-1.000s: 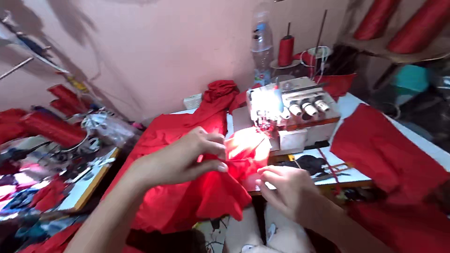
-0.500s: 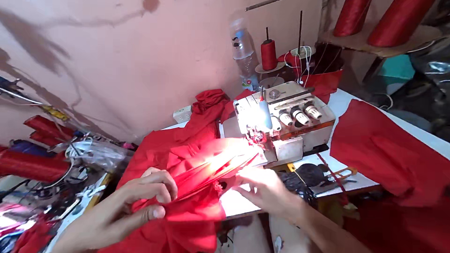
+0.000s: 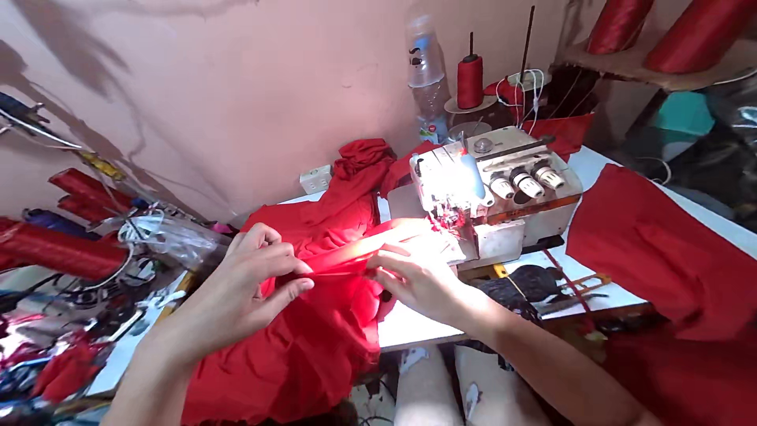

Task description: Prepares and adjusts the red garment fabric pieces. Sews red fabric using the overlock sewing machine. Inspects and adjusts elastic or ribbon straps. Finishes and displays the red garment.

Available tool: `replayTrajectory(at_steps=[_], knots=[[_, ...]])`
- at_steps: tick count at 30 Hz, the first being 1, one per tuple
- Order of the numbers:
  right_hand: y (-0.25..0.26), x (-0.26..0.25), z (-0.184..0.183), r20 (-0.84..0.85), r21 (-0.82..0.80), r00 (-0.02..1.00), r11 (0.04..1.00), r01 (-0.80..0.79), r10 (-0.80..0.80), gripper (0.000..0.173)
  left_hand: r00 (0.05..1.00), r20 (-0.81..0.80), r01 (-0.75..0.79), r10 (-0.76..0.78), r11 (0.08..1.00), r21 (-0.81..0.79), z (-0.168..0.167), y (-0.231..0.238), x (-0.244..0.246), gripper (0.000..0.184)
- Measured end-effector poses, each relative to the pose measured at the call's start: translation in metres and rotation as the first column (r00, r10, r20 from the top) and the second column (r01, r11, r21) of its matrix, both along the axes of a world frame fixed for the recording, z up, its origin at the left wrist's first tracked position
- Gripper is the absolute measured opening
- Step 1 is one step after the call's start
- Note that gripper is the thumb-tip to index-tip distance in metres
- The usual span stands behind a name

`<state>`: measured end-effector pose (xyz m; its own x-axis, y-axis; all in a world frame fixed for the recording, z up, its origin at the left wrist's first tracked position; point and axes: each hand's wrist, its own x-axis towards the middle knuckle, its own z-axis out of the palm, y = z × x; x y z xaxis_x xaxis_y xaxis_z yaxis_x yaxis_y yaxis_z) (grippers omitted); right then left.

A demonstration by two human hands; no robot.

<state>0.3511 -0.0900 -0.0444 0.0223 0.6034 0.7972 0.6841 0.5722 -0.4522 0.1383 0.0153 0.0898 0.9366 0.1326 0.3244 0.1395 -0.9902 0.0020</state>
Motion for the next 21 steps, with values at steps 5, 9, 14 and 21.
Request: replayTrajectory(at_steps=[5,9,14,21], knots=[[0.001,-0.006,0.005,0.096,0.162,0.956,0.952,0.260,-0.277,0.021,0.987,0.105,0.138,-0.119,0.971,-0.194,-0.007,0.006,0.010,0.029],[-0.002,0.018,-0.007,0.149,0.088,0.920,0.932,0.353,-0.362,0.023,0.954,0.173,0.290,-0.244,0.898,-0.332,-0.004,0.022,0.024,0.021],[-0.020,0.071,-0.032,0.189,-0.201,0.932,0.917,0.346,-0.310,0.025,0.949,0.227,0.290,-0.217,0.885,-0.364,-0.002,0.029,0.041,0.018],[-0.022,0.085,-0.033,-0.036,-0.341,0.982,0.926,0.162,-0.185,0.025,0.953,0.235,0.273,-0.191,0.876,-0.396,-0.006,0.041,0.044,0.015]])
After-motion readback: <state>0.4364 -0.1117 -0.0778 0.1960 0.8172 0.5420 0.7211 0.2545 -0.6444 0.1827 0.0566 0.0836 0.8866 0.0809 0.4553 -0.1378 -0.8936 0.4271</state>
